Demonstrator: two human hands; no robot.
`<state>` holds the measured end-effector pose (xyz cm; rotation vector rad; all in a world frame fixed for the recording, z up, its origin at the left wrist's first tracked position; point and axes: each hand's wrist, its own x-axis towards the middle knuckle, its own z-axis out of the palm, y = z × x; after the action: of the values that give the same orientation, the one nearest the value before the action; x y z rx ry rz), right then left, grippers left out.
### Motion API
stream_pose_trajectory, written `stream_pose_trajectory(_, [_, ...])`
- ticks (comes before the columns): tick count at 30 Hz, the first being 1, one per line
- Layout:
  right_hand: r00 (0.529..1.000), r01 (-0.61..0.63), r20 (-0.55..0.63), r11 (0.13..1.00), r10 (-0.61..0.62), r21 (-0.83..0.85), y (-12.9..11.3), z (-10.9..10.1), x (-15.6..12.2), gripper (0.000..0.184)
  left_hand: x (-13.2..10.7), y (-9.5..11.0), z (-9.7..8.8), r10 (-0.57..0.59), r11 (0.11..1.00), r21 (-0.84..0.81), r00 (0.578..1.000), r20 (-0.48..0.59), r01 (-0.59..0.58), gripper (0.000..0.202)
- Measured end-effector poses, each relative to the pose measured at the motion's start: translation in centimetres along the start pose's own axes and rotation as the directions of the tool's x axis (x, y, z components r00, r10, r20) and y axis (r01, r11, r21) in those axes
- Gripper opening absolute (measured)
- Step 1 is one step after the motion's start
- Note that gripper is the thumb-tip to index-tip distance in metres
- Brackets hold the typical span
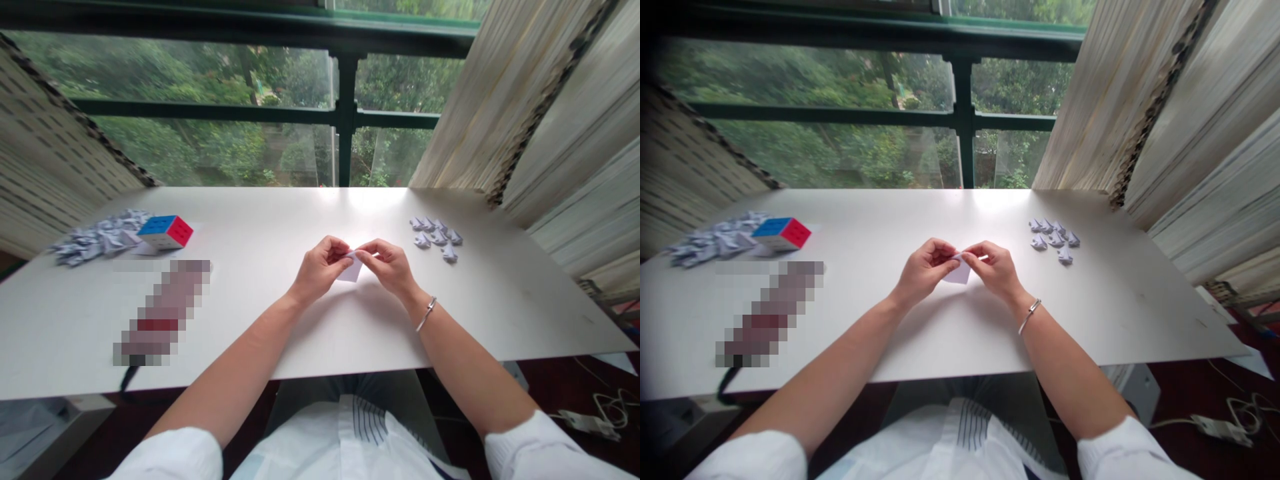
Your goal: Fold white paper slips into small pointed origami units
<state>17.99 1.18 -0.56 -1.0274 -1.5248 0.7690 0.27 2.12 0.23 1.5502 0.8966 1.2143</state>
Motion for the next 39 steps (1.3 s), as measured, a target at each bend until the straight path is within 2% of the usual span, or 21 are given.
stream_pose_trajectory(6, [0.999,-0.023,-0.028,0.999,0.024,0.023,0.41,-0.06,0.04,0.025,-0.12,0.85,0.27,-0.137,0.979,-0.156,0.99,-0.032,0.131,0.026])
stream_pose_trajectory(12, [0.999,-0.046,-0.018,0.995,0.047,0.084,0.54,0.02,0.11,0.027,-0.09,0.87,0.28,-0.16,0.963,-0.231,0.985,-0.059,0.142,0.026])
stream_pose_trajectory(24, [0.997,-0.081,0.008,0.982,0.081,0.17,0.38,0.08,0.07,0.027,-0.11,0.83,0.18,-0.166,0.957,-0.246,0.985,-0.041,0.151,0.021])
stream_pose_trajectory(33, [0.997,-0.074,-0.006,0.991,0.076,0.114,0.15,0.08,-0.01,0.031,-0.16,0.79,0.28,-0.181,0.958,-0.232,0.983,-0.024,0.171,0.027])
stream_pose_trajectory(39, [0.999,-0.035,-0.005,0.996,0.036,0.087,0.07,0.16,-0.12,0.025,-0.18,0.67,0.3,-0.204,0.953,-0.233,0.979,-0.017,0.194,0.031])
